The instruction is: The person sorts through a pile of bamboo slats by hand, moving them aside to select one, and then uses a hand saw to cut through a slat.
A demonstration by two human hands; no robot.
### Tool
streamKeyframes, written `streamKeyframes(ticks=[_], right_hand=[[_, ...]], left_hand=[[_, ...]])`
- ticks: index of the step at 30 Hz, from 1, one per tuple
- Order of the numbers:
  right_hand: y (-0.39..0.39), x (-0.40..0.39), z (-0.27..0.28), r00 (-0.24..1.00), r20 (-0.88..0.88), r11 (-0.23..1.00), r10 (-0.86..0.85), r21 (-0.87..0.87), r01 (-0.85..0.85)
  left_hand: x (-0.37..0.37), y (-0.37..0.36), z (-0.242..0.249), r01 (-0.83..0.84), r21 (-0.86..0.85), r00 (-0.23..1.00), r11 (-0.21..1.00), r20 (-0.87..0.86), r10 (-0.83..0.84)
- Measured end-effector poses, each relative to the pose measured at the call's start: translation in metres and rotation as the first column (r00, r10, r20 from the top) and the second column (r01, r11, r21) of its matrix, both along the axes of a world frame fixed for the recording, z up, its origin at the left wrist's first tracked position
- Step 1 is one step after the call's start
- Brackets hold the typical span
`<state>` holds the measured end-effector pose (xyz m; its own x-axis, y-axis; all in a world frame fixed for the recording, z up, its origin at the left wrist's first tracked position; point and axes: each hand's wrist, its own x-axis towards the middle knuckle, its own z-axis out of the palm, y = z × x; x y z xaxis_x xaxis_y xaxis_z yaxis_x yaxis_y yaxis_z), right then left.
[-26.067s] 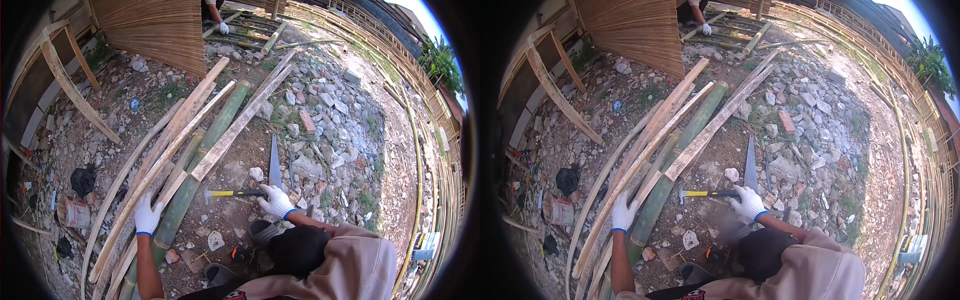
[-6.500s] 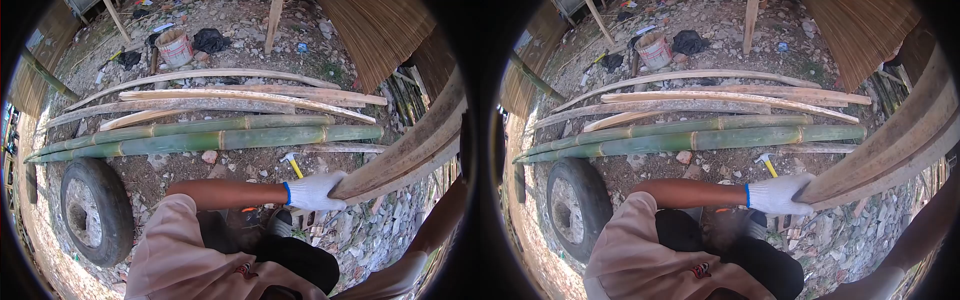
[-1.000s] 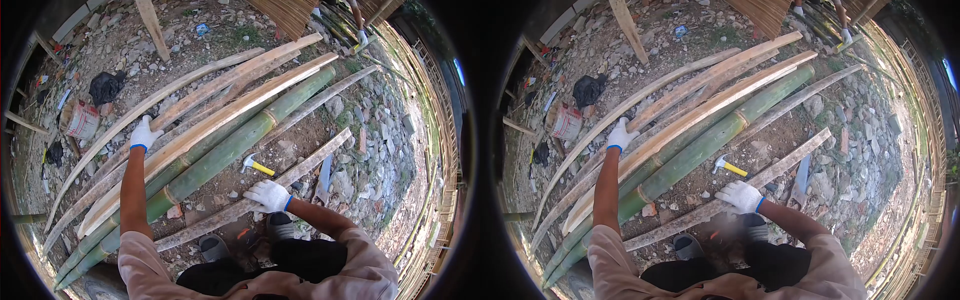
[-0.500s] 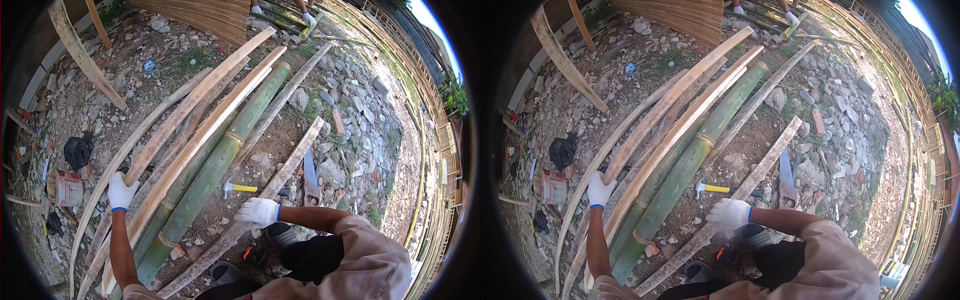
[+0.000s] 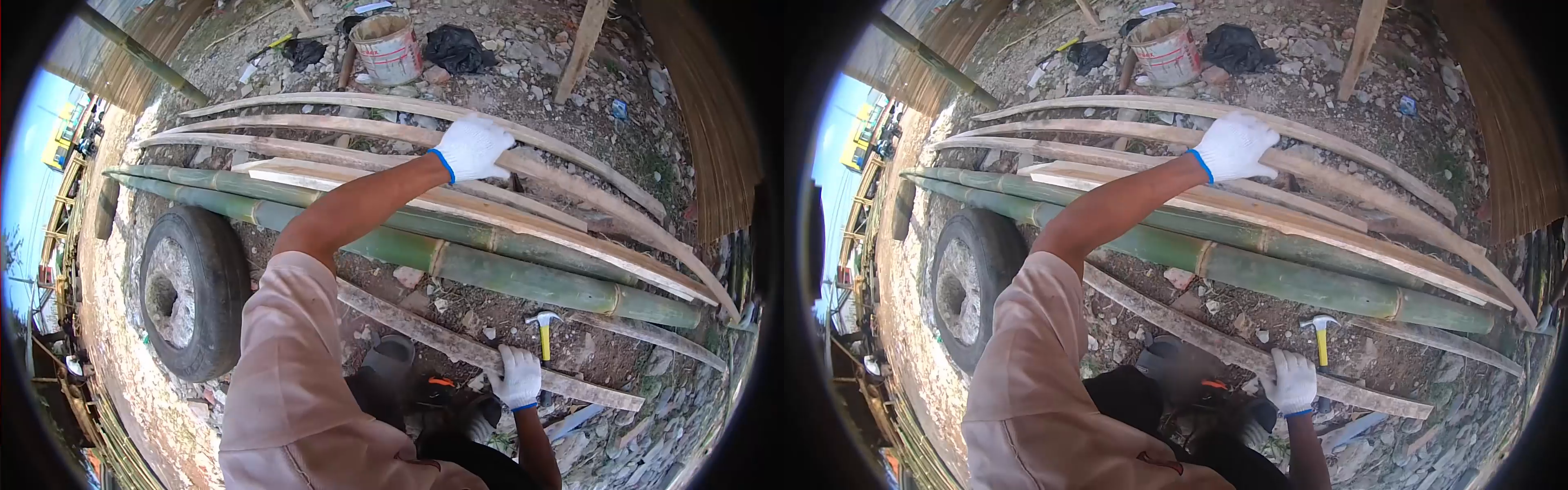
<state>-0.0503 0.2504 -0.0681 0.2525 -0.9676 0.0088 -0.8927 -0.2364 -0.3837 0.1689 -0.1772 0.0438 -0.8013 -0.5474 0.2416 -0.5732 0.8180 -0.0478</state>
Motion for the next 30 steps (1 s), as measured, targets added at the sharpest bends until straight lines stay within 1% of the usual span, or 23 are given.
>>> streamKeyframes(ticks=[1,2,3,5,6,7,8,9,10,11,12,13,14,15,16,19,21,22,24,25,26,28,30], right_hand=[[0.0,0.0,0.0,1.0,0.006,1.0,0.009,-0.01,-0.009],[0.0,0.001,0.0,1.0,0.008,1.0,0.014,-0.023,-0.013],[0.003,0.001,0.0,1.0,0.009,0.999,0.022,-0.036,-0.022],[0.002,0.0,0.001,0.999,-0.039,1.0,0.022,-0.005,-0.023],[-0.001,-0.001,0.002,0.999,-0.045,1.0,0.01,-0.009,-0.01],[-0.006,0.0,0.004,0.999,-0.019,0.999,0.036,0.012,-0.036],[0.001,0.001,0.007,1.0,0.003,0.999,0.013,0.051,-0.013],[0.005,0.002,0.013,0.999,0.026,0.998,0.034,0.048,-0.036],[0.002,-0.002,0.017,0.999,0.031,0.999,0.024,0.036,-0.025],[0.006,-0.004,0.014,0.997,0.071,1.0,0.013,-0.011,-0.012],[0.011,-0.007,0.013,1.0,0.01,1.0,0.001,0.018,-0.001],[0.015,-0.009,0.006,1.0,0.014,1.0,0.015,0.018,-0.016],[0.018,-0.01,-0.003,0.999,0.05,0.996,0.014,-0.092,-0.01],[0.02,-0.008,-0.003,0.998,0.063,0.996,-0.008,-0.085,0.013],[0.022,-0.005,-0.003,0.999,0.028,0.995,-0.032,-0.09,0.035],[0.028,0.005,-0.007,0.987,0.053,0.984,-0.152,-0.084,0.156],[0.031,0.011,-0.018,0.987,-0.04,0.973,-0.153,-0.181,0.143],[0.034,0.014,-0.016,0.984,-0.024,0.97,-0.178,-0.173,0.171],[0.036,0.011,-0.012,0.989,0.005,0.972,-0.151,-0.183,0.149],[0.036,0.009,-0.012,0.992,0.006,0.975,-0.127,-0.182,0.126],[0.034,0.01,-0.012,0.991,0.008,0.974,-0.132,-0.185,0.131],[0.034,0.007,-0.011,0.99,0.07,0.977,-0.121,-0.169,0.131],[0.035,0.007,-0.011,0.989,0.063,0.983,-0.134,-0.12,0.141]], left_hand=[[0.004,0.014,0.023,-0.017,-0.009,1.0,1.0,0.013,0.017],[0.005,0.029,0.048,0.013,-0.05,1.0,0.999,0.007,-0.013],[0.004,0.044,0.067,0.046,-0.091,0.999,0.995,-0.006,-0.046],[-0.002,0.069,0.096,0.044,-0.125,0.999,0.991,-0.012,-0.046],[-0.007,0.083,0.103,0.058,-0.123,0.998,0.991,-0.016,-0.06],[-0.016,0.097,0.103,0.1,-0.119,0.99,0.988,-0.086,-0.111],[-0.024,0.113,0.105,0.107,-0.104,0.99,0.989,-0.076,-0.115],[-0.038,0.128,0.107,0.166,-0.085,0.981,0.982,-0.09,-0.174],[-0.053,0.142,0.102,0.221,-0.114,0.968,0.969,-0.099,-0.232],[-0.07,0.157,0.101,0.231,-0.022,0.972,0.973,-0.047,-0.232],[-0.087,0.166,0.083,0.249,-0.006,0.967,0.969,-0.057,-0.249],[-0.103,0.179,0.069,0.262,-0.036,0.964,0.964,-0.048,-0.263],[-0.115,0.189,0.052,0.316,-0.074,0.945,0.946,-0.064,-0.32],[-0.128,0.204,0.038,0.308,-0.037,0.951,0.951,0.009,-0.308],[-0.134,0.217,0.025,0.273,-0.007,0.957,0.962,0.099,-0.271],[-0.133,0.245,-0.026,0.357,0.05,0.928,0.933,0.095,-0.36],[-0.125,0.257,-0.046,0.27,0.113,0.956,0.956,0.084,-0.28],[-0.122,0.257,-0.043,0.292,0.124,0.947,0.948,0.098,-0.305],[-0.114,0.253,-0.034,0.336,0.027,0.941,0.942,-0.05,-0.334],[-0.111,0.25,-0.035,0.29,0.09,0.956,0.953,0.009,-0.292],[-0.106,0.246,-0.038,0.295,0.087,0.955,0.952,0.012,-0.297],[-0.096,0.24,-0.045,0.25,0.132,0.967,0.959,-0.08,-0.241],[-0.084,0.238,-0.038,0.3,0.133,0.953,0.945,-0.098,-0.288]])
